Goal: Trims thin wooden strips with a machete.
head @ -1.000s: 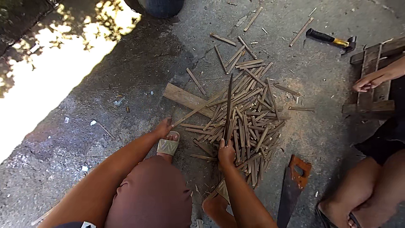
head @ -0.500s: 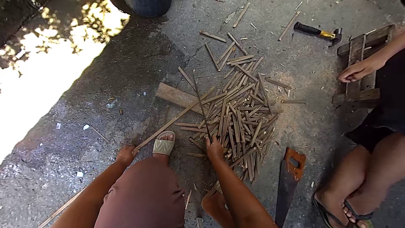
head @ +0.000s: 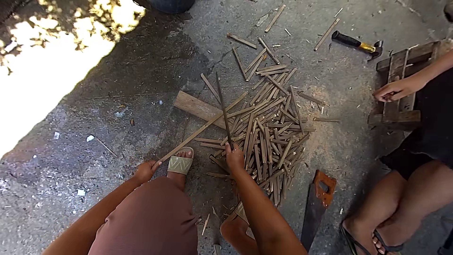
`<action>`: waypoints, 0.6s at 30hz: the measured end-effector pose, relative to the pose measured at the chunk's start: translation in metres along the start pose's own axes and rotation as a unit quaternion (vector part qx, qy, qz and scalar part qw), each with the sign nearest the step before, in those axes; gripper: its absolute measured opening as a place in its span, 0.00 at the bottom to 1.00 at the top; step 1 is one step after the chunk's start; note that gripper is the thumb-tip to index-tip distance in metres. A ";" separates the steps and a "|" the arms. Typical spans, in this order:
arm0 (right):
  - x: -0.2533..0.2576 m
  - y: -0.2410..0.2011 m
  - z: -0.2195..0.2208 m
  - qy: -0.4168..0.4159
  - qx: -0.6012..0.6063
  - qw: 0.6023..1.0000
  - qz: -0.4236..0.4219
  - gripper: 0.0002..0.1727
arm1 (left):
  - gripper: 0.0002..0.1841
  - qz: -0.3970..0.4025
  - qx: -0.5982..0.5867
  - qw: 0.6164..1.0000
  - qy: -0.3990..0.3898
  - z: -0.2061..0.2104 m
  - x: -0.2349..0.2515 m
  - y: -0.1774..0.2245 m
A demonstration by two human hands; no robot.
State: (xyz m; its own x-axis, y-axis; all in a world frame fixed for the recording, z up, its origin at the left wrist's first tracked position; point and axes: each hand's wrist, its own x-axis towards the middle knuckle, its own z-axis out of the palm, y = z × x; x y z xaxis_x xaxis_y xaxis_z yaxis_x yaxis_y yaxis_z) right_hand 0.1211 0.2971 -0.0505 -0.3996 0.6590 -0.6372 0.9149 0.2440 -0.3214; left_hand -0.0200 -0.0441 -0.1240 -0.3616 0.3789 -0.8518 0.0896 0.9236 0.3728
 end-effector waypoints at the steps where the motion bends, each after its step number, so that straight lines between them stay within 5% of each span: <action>1: -0.003 -0.011 -0.009 0.046 0.035 0.998 -0.040 0.26 | 0.30 0.001 0.001 1.000 -0.006 0.001 0.000 0.001; 3: -0.013 -0.032 -0.026 0.162 0.123 0.965 -0.165 0.24 | 0.30 0.004 -0.001 1.000 -0.018 0.001 -0.002 0.003; 6: -0.019 -0.057 -0.042 0.292 0.239 0.854 -0.359 0.22 | 0.30 0.000 0.000 1.000 -0.030 0.002 -0.002 0.003; 8: -0.009 -0.049 -0.028 0.324 0.242 0.826 -0.393 0.23 | 0.31 -0.004 -0.005 0.999 -0.034 0.001 -0.003 0.004; 10: 0.005 -0.014 0.007 0.258 0.143 0.915 -0.275 0.24 | 0.31 -0.008 -0.006 0.999 -0.039 0.000 -0.003 0.005; 12: 0.014 0.000 0.019 0.054 -0.007 0.997 -0.053 0.26 | 0.31 0.000 -0.019 0.999 -0.036 0.004 0.002 0.003; 14: 0.022 -0.015 0.019 -0.030 -0.075 0.996 0.034 0.27 | 0.31 0.002 -0.033 0.999 -0.026 0.005 0.006 0.001; 18: 0.027 -0.018 0.015 -0.043 -0.076 0.996 0.034 0.27 | 0.32 -0.021 -0.021 0.999 -0.012 0.002 -0.002 0.005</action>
State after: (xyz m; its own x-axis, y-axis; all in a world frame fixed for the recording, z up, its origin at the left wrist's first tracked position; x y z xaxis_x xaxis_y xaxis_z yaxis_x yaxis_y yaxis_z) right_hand 0.0933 0.2997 -0.0723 -0.3343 0.6161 -0.7132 0.9351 0.3110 -0.1697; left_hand -0.0167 -0.0398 -0.1208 -0.3424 0.3415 -0.8753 0.0359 0.9357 0.3510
